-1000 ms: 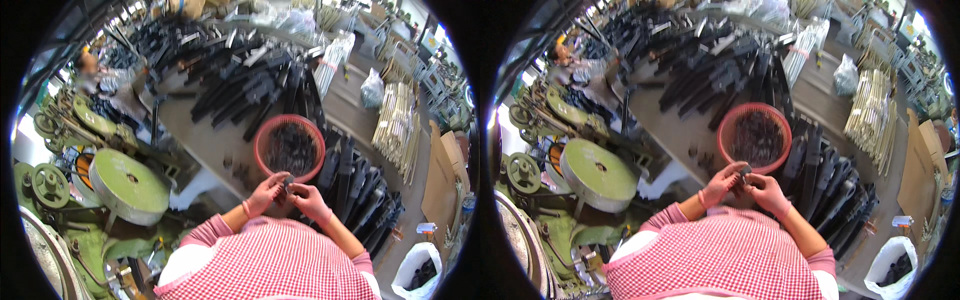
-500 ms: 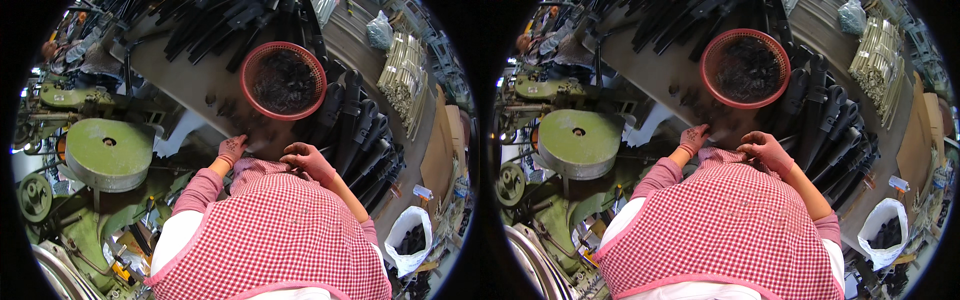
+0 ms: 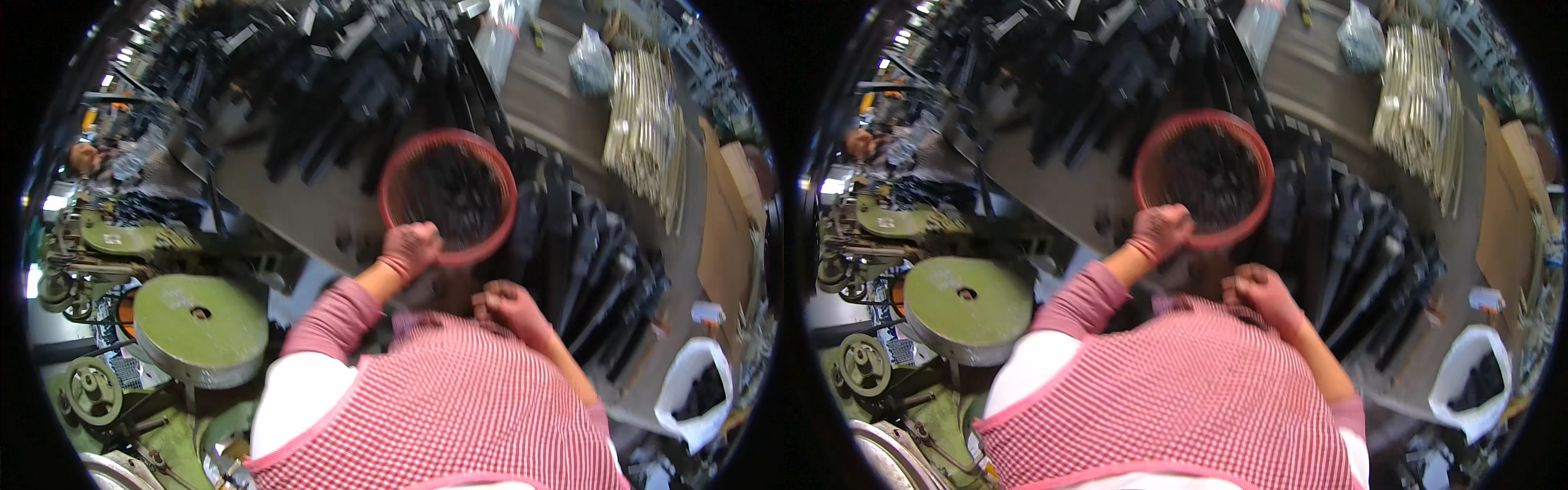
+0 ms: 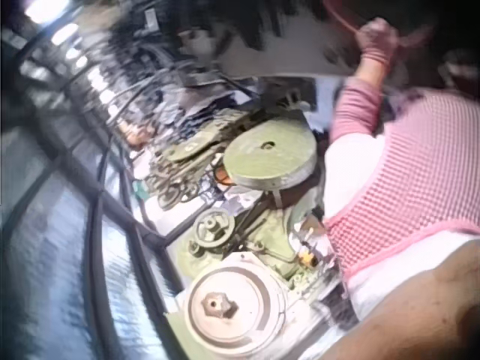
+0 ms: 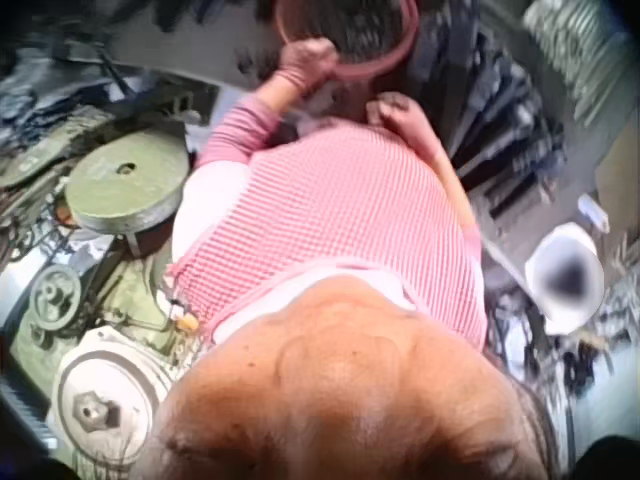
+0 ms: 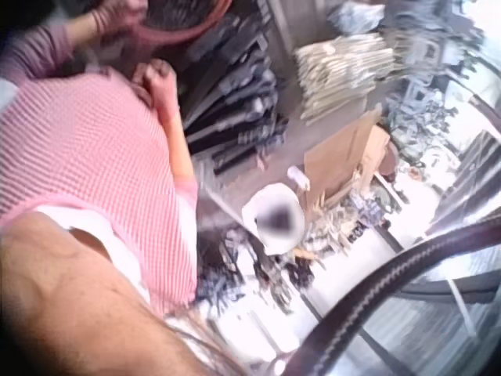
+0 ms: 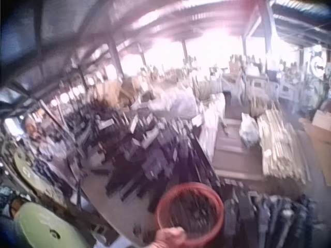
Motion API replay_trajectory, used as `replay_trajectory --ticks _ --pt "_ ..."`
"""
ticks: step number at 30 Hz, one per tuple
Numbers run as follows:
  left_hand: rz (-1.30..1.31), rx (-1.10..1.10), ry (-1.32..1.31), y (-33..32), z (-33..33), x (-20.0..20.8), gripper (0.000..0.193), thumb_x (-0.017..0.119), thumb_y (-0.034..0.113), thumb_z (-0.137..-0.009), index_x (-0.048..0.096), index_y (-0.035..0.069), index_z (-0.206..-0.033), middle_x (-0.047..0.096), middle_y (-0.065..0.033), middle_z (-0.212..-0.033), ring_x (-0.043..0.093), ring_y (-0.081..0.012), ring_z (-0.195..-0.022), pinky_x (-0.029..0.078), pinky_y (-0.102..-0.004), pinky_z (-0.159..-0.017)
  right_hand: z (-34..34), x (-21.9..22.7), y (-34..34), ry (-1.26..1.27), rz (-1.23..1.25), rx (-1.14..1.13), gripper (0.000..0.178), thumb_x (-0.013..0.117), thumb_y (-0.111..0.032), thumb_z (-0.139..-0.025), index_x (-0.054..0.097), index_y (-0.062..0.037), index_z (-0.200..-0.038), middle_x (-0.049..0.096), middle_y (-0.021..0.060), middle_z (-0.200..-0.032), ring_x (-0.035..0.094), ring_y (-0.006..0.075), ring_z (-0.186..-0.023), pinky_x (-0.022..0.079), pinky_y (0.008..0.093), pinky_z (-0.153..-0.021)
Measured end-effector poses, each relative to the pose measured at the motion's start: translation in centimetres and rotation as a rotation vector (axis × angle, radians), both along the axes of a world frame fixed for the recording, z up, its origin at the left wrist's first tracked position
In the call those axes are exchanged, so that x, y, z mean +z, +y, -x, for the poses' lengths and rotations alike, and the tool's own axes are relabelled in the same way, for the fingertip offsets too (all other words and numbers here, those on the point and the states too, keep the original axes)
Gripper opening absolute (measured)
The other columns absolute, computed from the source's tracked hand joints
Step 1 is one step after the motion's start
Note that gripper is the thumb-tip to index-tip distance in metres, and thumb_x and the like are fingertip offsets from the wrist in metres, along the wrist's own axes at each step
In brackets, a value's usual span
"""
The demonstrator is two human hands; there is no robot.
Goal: The person repeatedly picks small metal components from a red basket, attaches them to black metal rods, and places the rods into a green machine. The person then uses a long metal rod to push the components through the machine. This process is repeated multiple times throughout the clip.
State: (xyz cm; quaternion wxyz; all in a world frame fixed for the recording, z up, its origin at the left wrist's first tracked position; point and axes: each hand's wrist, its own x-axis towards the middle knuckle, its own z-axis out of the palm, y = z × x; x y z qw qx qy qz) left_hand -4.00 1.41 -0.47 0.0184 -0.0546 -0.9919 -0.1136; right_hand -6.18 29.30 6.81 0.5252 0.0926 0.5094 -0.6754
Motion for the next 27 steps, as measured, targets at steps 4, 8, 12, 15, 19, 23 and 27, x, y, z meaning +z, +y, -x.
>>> replay_trajectory --ticks 4,8,12,15,19,23,27 --pt "0.119 0.250 -0.487 1.8 6.0 -1.7 0.029 0.057 0.029 -0.085 0.074 0.007 -0.094 0.072 -0.0172 -0.096 0.071 -0.0320 -0.092 0.056 -0.0440 -0.076 0.9 1.3 -0.3 -0.020 -0.021 0.069 0.019 0.053 -0.015 -0.100 0.054 0.0022 -0.109 0.070 0.0190 -0.103 0.069 0.0211 -0.073 0.057 0.0308 -0.065" --pt "-0.022 0.355 -0.412 1.0 5.5 -2.6 0.029 0.061 0.031 -0.086 0.068 0.005 -0.097 0.073 -0.0174 -0.096 0.070 -0.0329 -0.094 0.055 -0.0437 -0.080 2.0 1.9 0.4 0.244 -0.179 0.098 0.020 0.063 -0.020 -0.095 0.066 -0.0006 -0.096 0.067 0.0065 -0.081 0.059 0.0105 -0.061 0.047 0.0229 -0.056" --pt "0.034 0.449 -0.492 0.4 4.9 -3.0 0.026 0.058 0.026 -0.089 0.070 0.005 -0.096 0.073 -0.0156 -0.101 0.071 -0.0311 -0.096 0.056 -0.0420 -0.081 2.6 1.0 0.2 0.314 -0.111 0.021 0.020 0.066 -0.020 -0.093 0.068 -0.0015 -0.101 0.064 0.0026 -0.077 0.056 0.0078 -0.061 0.042 0.0217 -0.055" --pt "0.039 0.445 -0.476 0.2 4.8 -3.5 0.028 0.051 0.018 -0.092 0.074 0.006 -0.099 0.072 -0.0161 -0.103 0.070 -0.0309 -0.099 0.055 -0.0407 -0.083 3.0 0.5 -0.5 0.271 -0.014 0.013 0.023 0.064 -0.017 -0.094 0.066 -0.0006 -0.110 0.067 0.0050 -0.083 0.061 0.0103 -0.068 0.049 0.0237 -0.060" --pt "-0.269 0.524 -0.239 0.7 3.5 -2.2 0.028 0.058 0.030 -0.093 0.068 0.005 -0.102 0.072 -0.0140 -0.098 0.070 -0.0282 -0.091 0.054 -0.0395 -0.081 4.3 2.0 -1.7 0.323 0.046 -0.014 0.022 0.064 -0.017 -0.094 0.063 -0.0002 -0.108 0.070 0.0084 -0.089 0.067 0.0142 -0.071 0.055 0.0268 -0.066" --pt "-1.790 0.411 -0.266 3.9 2.4 3.6 0.013 0.058 0.019 -0.100 0.060 0.009 -0.108 0.068 -0.0008 -0.096 0.064 -0.0097 -0.078 0.055 -0.0261 -0.071 5.1 4.7 -4.1 0.631 -0.048 -0.111 0.012 0.067 -0.009 -0.091 0.065 -0.0008 -0.099 0.065 0.0015 -0.082 0.061 0.0077 -0.071 0.049 0.0210 -0.064" --pt "-1.945 0.213 -0.031 6.4 0.6 11.1 0.010 0.052 0.017 -0.102 0.054 0.008 -0.106 0.061 -0.0020 -0.083 0.062 -0.0106 -0.069 0.053 -0.0265 -0.059 4.3 6.7 -6.5 1.009 0.102 -0.332 0.011 0.068 0.000 -0.087 0.066 0.0028 -0.098 0.067 0.0027 -0.086 0.063 0.0096 -0.082 0.051 0.0233 -0.076"
